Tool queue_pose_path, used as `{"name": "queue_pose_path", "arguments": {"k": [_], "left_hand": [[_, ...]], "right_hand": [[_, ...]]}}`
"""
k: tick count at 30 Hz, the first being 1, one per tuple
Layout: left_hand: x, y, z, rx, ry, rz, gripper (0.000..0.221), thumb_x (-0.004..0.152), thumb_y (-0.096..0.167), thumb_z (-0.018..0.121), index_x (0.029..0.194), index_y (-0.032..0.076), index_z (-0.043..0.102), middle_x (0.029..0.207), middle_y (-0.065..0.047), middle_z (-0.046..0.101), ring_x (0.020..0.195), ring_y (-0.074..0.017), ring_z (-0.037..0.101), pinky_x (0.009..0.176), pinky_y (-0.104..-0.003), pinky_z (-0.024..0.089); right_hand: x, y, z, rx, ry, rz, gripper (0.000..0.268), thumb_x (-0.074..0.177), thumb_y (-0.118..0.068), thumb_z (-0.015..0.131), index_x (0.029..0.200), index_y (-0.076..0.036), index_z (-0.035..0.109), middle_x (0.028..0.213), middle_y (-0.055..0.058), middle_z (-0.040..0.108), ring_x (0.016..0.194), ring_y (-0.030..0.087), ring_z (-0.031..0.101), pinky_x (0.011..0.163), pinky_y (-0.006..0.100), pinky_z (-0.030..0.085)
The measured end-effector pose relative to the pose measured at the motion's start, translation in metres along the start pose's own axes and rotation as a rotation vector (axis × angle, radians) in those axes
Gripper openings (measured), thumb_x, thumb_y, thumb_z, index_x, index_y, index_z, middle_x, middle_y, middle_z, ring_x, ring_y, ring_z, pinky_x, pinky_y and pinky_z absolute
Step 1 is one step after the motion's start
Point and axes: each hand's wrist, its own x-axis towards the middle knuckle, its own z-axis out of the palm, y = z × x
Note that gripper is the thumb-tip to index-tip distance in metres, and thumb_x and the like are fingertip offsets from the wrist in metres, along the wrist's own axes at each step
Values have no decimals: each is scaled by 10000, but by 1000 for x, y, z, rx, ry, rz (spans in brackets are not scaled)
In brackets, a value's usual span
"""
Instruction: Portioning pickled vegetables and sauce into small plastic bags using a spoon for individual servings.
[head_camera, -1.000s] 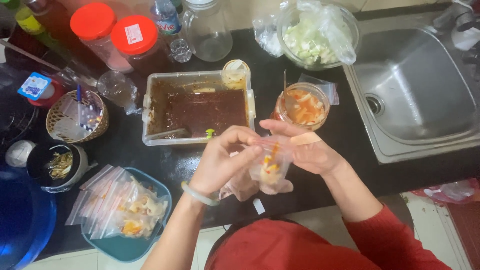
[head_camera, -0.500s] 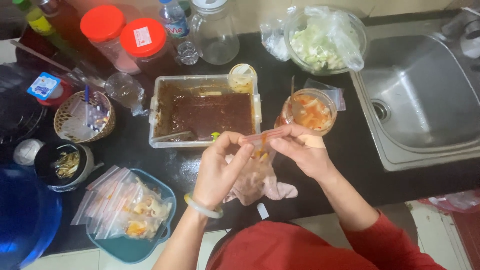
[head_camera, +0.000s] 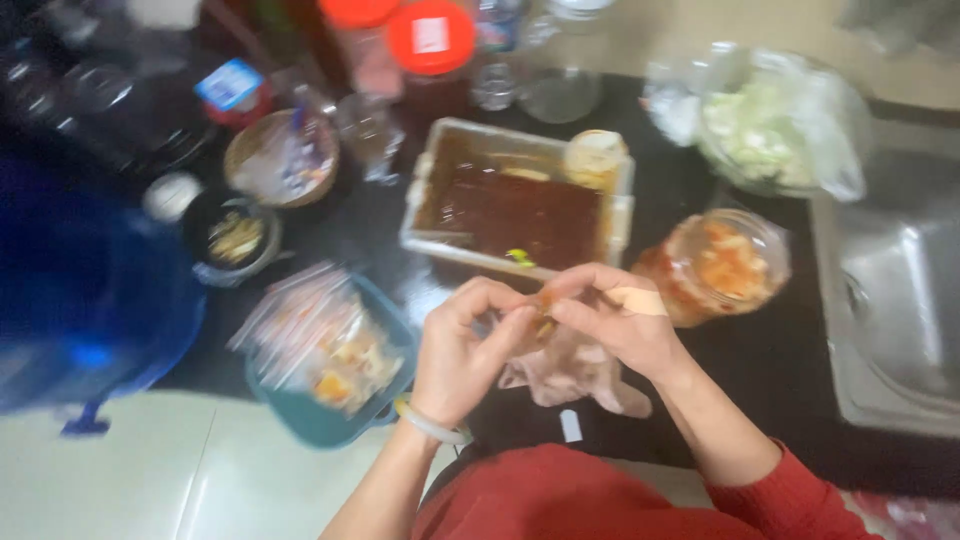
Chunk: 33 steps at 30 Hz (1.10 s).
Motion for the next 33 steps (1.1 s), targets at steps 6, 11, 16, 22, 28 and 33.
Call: {"name": "queue_pose_path", "arguments": {"k": [6,11,16,22,28,33], "left_hand": [[-42,-7,-47,-26,171,-96,98,931,143,785,1022,125,817,948,-60,814,848,-159,746,794,-333,597],[-69,4,-102,208,296,-58,110,958,127,742,1022,146,829,983,-53,830,919,-223,801,828,-350,613],[-89,-38,-131,281,563,-80,115,966,49,735,980,111,830,984,-92,827,905,-245,796,816,-369,626],[-85,-73,-134,363,401,-400,373,969,61,664,1327,-44,675,1193,-346,714,1165,-530,642,1010,-619,519],[-46,-51,-108,721,370,9,235,1052,23,655,1287,37,671,1123,-83,708,845,-216,608,857,-362,501],[-23,-43,-9,583,-238,-11,213,998,191,603,1158,168,740,1081,-32,778,989,-257,727,864,-386,529]], "right_hand": [[11,5,60,-77,-114,-74,179,833,-119,877,963,-9,820,837,72,784,834,79,668,821,282,602],[30,-14,127,-22,-283,-180,131,866,-90,837,977,-20,819,896,116,788,881,168,720,840,330,602],[35,-6,144,80,-394,-96,701,867,-82,834,1502,-77,537,1356,144,713,1262,236,650,1032,365,539],[-9,8,61,-71,-111,322,337,913,-126,750,1232,-18,763,1073,193,804,1045,259,747,962,419,603],[-86,78,-18,-407,241,274,168,870,-149,806,1037,-141,820,912,-38,697,725,51,532,703,196,421],[-104,79,-30,-597,453,83,275,867,-221,829,1123,-141,768,1027,13,665,947,114,644,901,233,524]]}}
